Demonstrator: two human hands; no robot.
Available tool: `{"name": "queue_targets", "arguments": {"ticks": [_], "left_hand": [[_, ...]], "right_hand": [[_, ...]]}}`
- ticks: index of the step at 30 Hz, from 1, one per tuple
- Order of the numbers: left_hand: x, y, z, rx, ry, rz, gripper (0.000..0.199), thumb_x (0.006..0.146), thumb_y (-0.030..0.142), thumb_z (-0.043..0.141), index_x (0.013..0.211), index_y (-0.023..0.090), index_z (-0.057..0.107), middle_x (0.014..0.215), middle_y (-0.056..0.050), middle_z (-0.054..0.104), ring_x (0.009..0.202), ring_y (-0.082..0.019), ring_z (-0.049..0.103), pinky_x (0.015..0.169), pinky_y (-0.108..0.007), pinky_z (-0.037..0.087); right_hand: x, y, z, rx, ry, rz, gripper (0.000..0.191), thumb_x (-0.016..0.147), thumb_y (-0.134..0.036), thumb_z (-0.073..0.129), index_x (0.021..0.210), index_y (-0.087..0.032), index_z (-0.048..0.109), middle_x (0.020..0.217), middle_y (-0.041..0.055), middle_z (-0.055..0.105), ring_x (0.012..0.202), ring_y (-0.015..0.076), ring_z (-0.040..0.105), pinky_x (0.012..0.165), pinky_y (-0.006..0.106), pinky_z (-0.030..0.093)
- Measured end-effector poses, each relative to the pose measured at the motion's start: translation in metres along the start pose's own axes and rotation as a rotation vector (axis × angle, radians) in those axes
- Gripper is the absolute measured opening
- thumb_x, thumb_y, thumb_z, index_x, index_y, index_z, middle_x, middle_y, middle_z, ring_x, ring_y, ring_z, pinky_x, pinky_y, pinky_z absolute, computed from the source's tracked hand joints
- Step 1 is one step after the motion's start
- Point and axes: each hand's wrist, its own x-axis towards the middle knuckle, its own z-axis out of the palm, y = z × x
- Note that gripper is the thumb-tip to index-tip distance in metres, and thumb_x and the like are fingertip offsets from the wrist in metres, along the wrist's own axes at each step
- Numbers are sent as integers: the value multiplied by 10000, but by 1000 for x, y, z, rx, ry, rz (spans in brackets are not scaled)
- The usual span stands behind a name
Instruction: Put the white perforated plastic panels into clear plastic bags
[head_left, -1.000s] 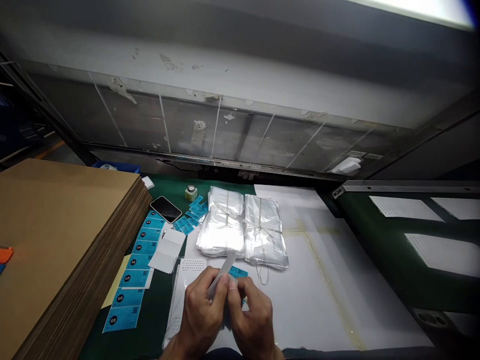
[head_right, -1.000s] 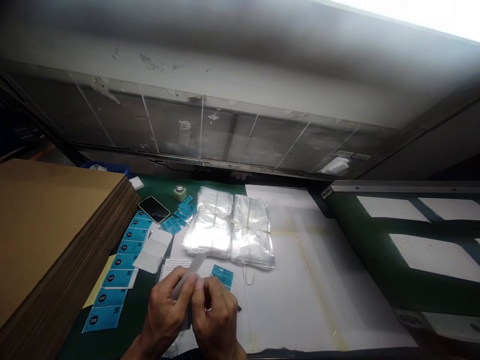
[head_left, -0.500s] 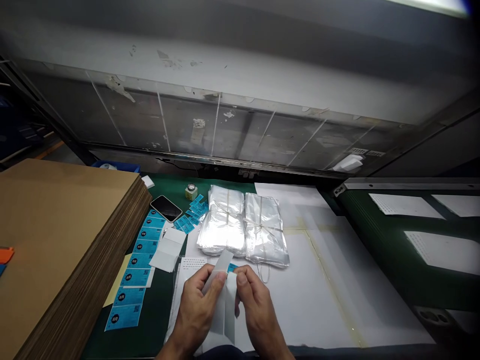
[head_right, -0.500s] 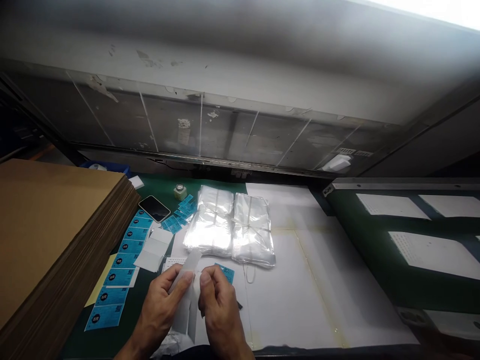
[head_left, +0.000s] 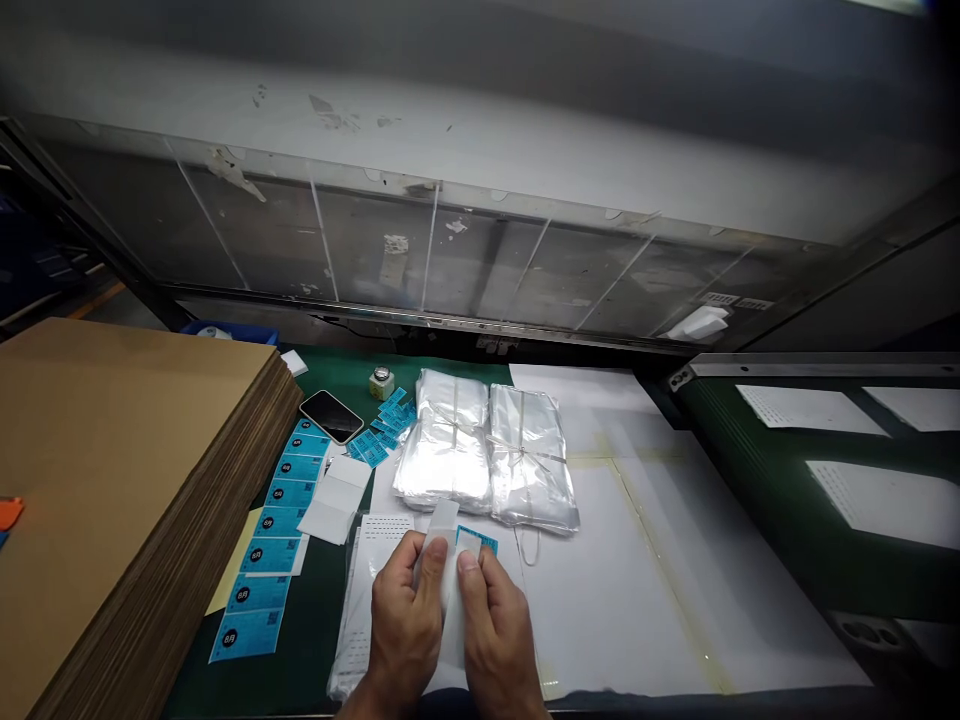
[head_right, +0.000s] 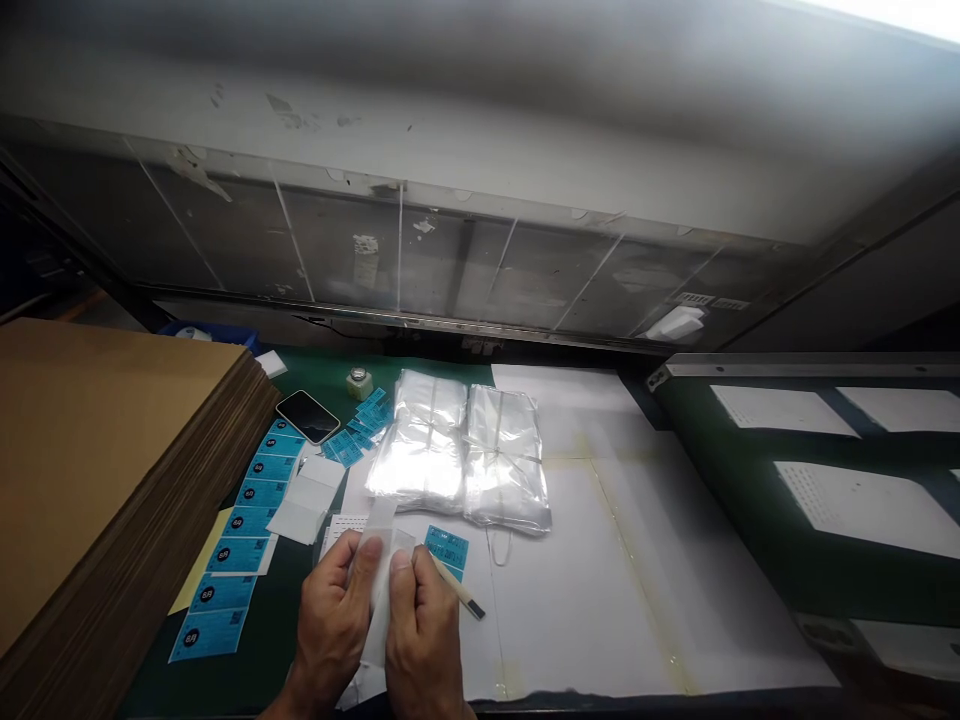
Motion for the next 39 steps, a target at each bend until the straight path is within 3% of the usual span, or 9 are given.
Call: {"name": "queue_targets", "arguments": {"ticks": [11,20,28,35,39], "left_hand": [[2,-1,3,-7,75,6,406,851,562,458,670,201,430,609,29,418,581,-128,413,532,-214,391],[3,2,2,-22,65,6,395,852,552,466,674,201,430,601,32,436,571,-130,454,521,-213,407],[4,2,3,-120,123,-6,396,853,551,473,684,198,415,600,44,377,557,-113,406,513,-204,385],[11,6,-5,-155,33,-66,388,842,553,494,713,189,453,652,25,468,615,-126,467,584,-221,437],[15,-1,-12,-136,-28,-92,375,842,552,494,769,185,494,669,12,516,632,-145,506,582,-241,451]], "right_hand": [[1,-1,7,52,87,14,363,908,-481,408,667,-210,425,607,-32,434,566,114,431,528,224,386],[5,2,2,-26,-41,12,359,901,-477,419,666,-206,418,609,-26,451,572,117,410,526,234,364],[0,0,9,145,62,47,374,907,-497,403,688,-201,468,596,-23,466,540,115,427,504,223,382],[7,-1,-3,266,-79,159,378,860,-545,467,738,-191,516,638,-15,487,573,121,439,519,225,390],[13,-9,-18,351,-273,228,325,855,-505,503,811,-186,545,653,-14,483,600,131,462,557,248,410]]}}
